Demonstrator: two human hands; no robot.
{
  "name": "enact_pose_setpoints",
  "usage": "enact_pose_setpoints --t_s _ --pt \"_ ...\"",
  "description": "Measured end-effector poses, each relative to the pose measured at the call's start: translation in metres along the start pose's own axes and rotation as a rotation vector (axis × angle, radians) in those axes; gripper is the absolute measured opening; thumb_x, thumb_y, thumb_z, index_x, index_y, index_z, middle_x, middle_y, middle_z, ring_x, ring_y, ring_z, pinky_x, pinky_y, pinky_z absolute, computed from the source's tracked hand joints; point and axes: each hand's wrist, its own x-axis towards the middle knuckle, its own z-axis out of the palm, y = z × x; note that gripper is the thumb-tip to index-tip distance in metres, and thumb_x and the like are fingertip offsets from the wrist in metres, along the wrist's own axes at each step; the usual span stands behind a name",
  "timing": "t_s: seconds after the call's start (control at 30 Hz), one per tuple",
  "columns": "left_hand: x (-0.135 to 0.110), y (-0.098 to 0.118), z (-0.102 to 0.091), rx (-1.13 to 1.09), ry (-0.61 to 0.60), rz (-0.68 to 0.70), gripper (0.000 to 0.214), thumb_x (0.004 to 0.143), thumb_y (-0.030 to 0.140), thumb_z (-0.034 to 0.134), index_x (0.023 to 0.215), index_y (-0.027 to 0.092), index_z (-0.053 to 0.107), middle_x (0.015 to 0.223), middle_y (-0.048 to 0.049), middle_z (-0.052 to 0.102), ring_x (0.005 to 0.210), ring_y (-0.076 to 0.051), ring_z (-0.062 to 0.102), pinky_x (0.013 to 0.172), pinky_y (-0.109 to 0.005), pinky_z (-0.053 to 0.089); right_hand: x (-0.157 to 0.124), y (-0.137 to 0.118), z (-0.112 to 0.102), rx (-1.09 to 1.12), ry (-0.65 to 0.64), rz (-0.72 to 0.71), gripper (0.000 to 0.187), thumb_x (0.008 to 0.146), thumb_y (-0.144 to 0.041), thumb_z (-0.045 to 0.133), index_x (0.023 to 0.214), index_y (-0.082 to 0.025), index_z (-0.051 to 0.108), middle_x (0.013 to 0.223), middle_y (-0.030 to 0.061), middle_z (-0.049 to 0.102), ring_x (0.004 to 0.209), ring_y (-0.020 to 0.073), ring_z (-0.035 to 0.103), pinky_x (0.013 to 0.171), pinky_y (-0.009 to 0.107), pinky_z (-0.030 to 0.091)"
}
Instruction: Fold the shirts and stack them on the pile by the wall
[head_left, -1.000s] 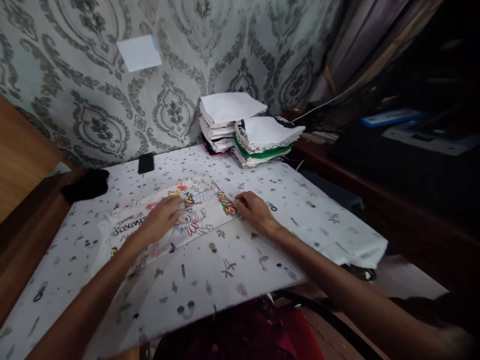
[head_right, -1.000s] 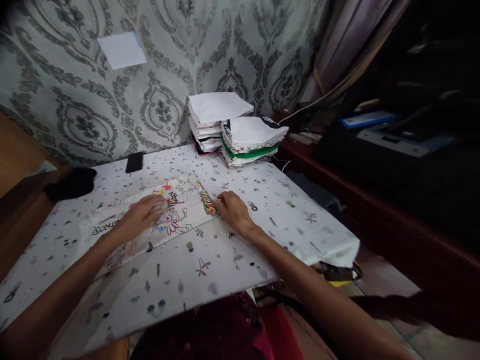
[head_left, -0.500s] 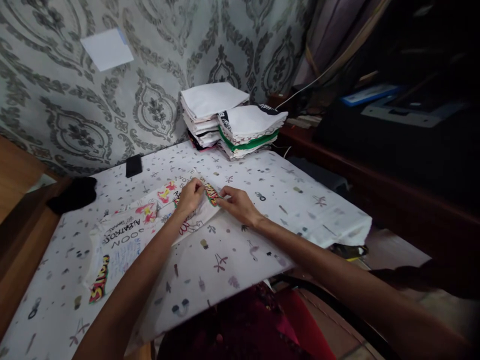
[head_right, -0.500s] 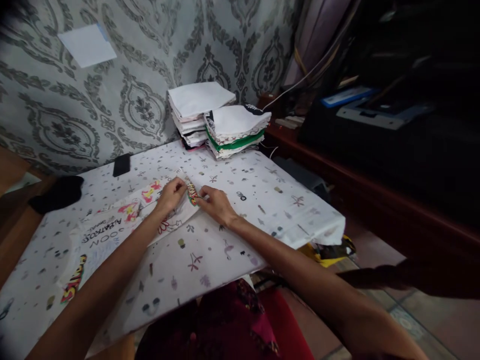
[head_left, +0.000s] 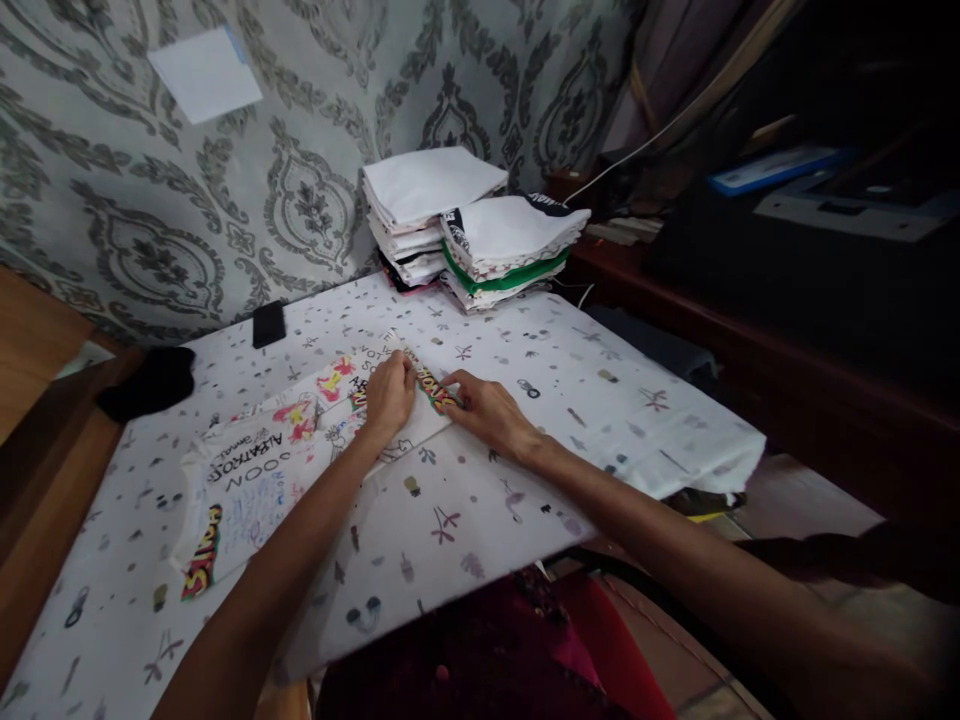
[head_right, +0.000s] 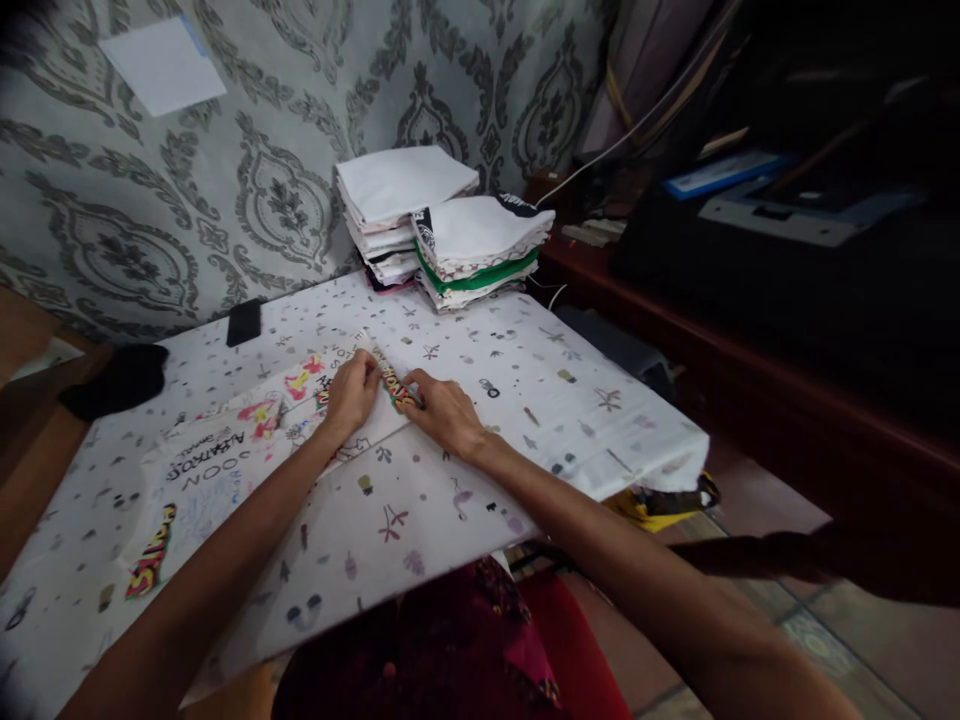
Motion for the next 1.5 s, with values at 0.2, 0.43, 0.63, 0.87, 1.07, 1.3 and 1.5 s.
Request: enact_pose_setpoints --t_s 0.2,0.43,0.63,0.87,1.07,1.3,1.5 --pt "0.015 -0.014 -0.007 0.005 0.016 0.041 0.010 0.093 0.021 0.052 0.102 0.022 0.055 0.104 -0.0063 0.067 0.100 -0.021 0.061 0.090 -0.033 0.046 -0.005 0.005 -0.002 -0.103 0.080 0.019 0.037 0.087 -0.033 0.063 0.122 -0.022 0.063 0.091 0.0035 0.069 0.075 0.0174 0.063 0.068 0.029 0.044" --pt "0.095 -0.047 -0.029 0.015 -0.126 -0.140 0.021 0.088 0.010 0.047 0.100 0.019 0.062 0.108 -0.0075 0.069 0.103 -0.020 0.062 0.092 -0.031 0.045 -0.007 -0.010 -0.011 -0.326 -0.001 0.095 0.030 0.095 -0.039 0.053 0.109 -0.015 0.066 0.116 0.0144 0.065 0.091 0.0247 0.066 0.069 0.034 0.044" --pt "0.127 -0.054 -0.015 -0.009 -0.259 -0.109 0.037 0.068 -0.001 0.059 0.099 0.018 0.066 0.099 -0.0061 0.070 0.097 -0.022 0.063 0.088 -0.031 0.045 0.003 -0.018 -0.006 -0.382 -0.056 0.096 0.020 0.093 -0.035 0.057 0.091 -0.017 0.065 0.106 0.0118 0.064 0.093 0.0243 0.063 0.066 0.032 0.039" --pt "0.128 -0.078 -0.039 -0.180 -0.332 -0.093 0.020 0.065 0.004 0.059 0.080 0.017 0.065 0.071 0.0009 0.060 0.071 -0.015 0.055 0.069 -0.027 0.043 0.007 -0.023 -0.003 0.003 0.027 0.099 0.015 0.080 -0.025 0.062 0.069 -0.021 0.052 0.068 -0.0005 0.060 0.065 0.0150 0.054 0.060 0.028 0.035" --pt "0.100 -0.123 -0.093 -0.388 -0.356 -0.128 0.020 0.067 0.006 0.061 0.083 0.017 0.067 0.066 0.0029 0.055 0.059 -0.010 0.047 0.058 -0.023 0.035 0.002 -0.062 0.020 0.201 0.164 -0.157 0.004 0.080 -0.025 0.055 0.081 -0.023 0.051 0.073 -0.0020 0.061 0.064 0.0142 0.054 0.061 0.026 0.039" --pt "0.055 -0.173 -0.112 -0.647 -0.451 -0.308 0.022 0.066 0.001 0.058 0.077 0.018 0.066 0.058 0.0037 0.057 0.048 -0.008 0.043 0.049 -0.022 0.027 -0.010 -0.099 0.080 -0.115 -0.037 -0.453 0.025 0.082 -0.008 0.048 0.102 -0.021 0.056 0.096 0.0064 0.069 0.082 0.0188 0.061 0.070 0.028 0.043" --pt "0.042 -0.183 -0.111 -0.805 -0.400 -0.405 0.017 0.073 0.001 0.061 0.076 0.016 0.068 0.062 0.0002 0.064 0.051 -0.007 0.051 0.050 -0.021 0.031 -0.017 -0.102 0.088 -0.243 -0.106 -0.568 0.030 0.086 -0.005 0.045 0.107 -0.019 0.060 0.096 0.0084 0.069 0.087 0.0198 0.061 0.075 0.030 0.046"
